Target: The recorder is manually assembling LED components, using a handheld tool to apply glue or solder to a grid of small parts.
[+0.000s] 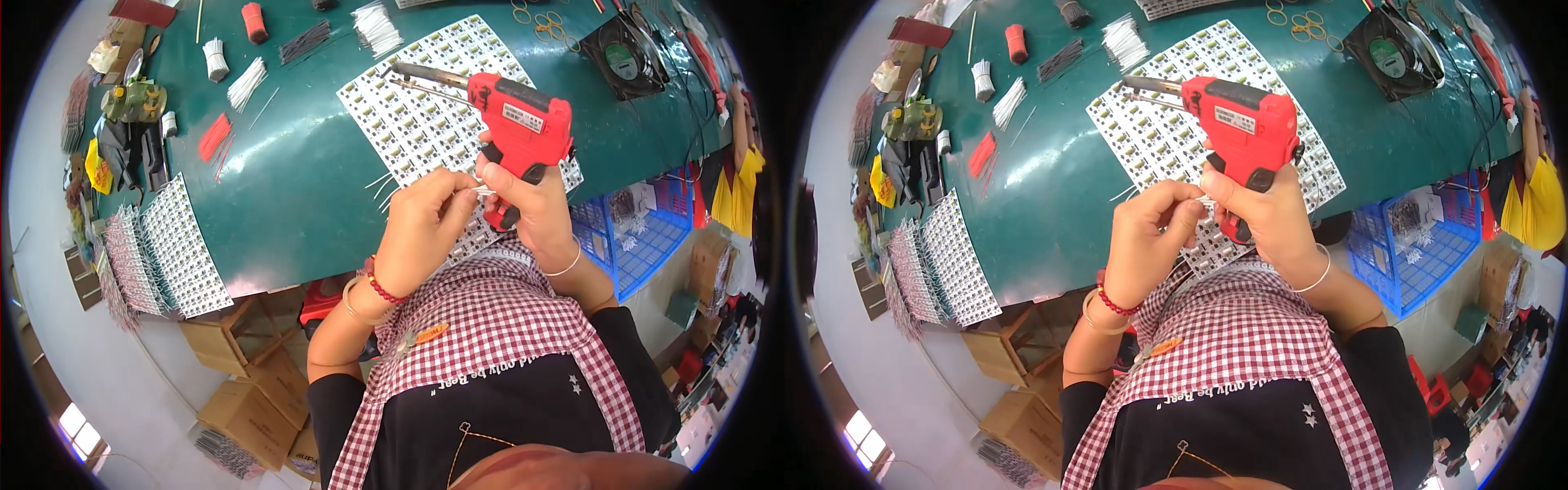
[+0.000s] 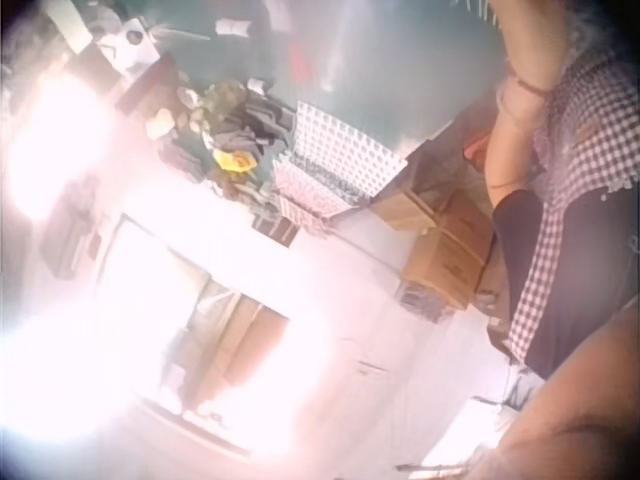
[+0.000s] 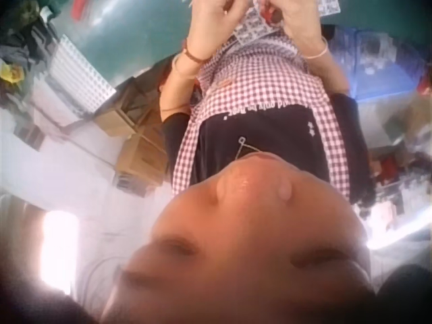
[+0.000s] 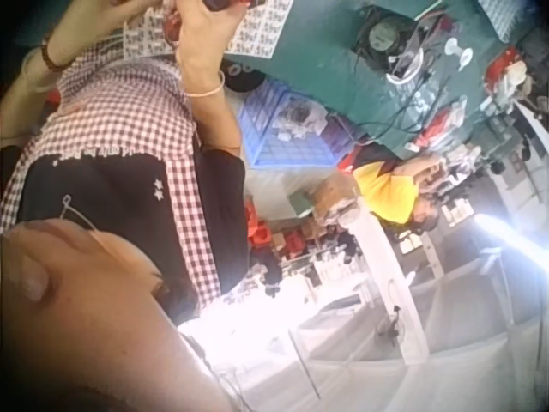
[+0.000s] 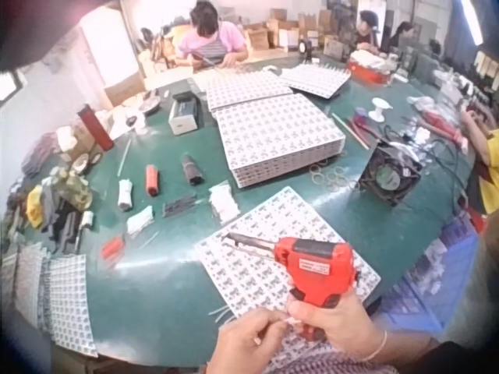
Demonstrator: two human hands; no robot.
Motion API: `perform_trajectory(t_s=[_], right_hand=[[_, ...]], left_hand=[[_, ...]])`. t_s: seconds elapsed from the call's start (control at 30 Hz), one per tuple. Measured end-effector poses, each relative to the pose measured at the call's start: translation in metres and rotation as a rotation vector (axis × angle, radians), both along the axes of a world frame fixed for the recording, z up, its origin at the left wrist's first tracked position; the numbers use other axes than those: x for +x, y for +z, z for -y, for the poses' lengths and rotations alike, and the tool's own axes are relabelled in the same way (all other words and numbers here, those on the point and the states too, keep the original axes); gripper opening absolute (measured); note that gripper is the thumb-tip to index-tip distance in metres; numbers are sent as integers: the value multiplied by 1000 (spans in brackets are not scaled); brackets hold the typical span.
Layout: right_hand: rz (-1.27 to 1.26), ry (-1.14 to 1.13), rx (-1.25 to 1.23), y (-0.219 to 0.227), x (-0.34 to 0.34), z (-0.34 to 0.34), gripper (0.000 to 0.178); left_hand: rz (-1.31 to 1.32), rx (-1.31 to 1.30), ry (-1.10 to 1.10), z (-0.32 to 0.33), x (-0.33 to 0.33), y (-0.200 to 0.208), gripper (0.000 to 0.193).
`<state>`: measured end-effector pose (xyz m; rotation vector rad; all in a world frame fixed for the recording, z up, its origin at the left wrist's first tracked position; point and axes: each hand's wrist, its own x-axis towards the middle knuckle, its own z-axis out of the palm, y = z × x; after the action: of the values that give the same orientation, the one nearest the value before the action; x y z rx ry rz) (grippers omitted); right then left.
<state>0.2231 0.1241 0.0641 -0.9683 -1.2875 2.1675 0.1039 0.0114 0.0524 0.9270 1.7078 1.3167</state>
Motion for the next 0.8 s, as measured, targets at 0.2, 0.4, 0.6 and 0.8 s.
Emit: perform_trajectory(t_s=[0.2,0.4,0.6,0.8], right_hand=[[-14,11,26,0,4,1,41],[-28,12,46,0,8,3,43],[102,71,346,12,11,22,17],[143,82,339,13,15,28,17]], left_hand=[[14,5,97,-1,4,-5,8],[-4,56,120,-2,11,0,7],[-68,49,113,10,16,-3,7],[-145,57,72,16,16,6,6]])
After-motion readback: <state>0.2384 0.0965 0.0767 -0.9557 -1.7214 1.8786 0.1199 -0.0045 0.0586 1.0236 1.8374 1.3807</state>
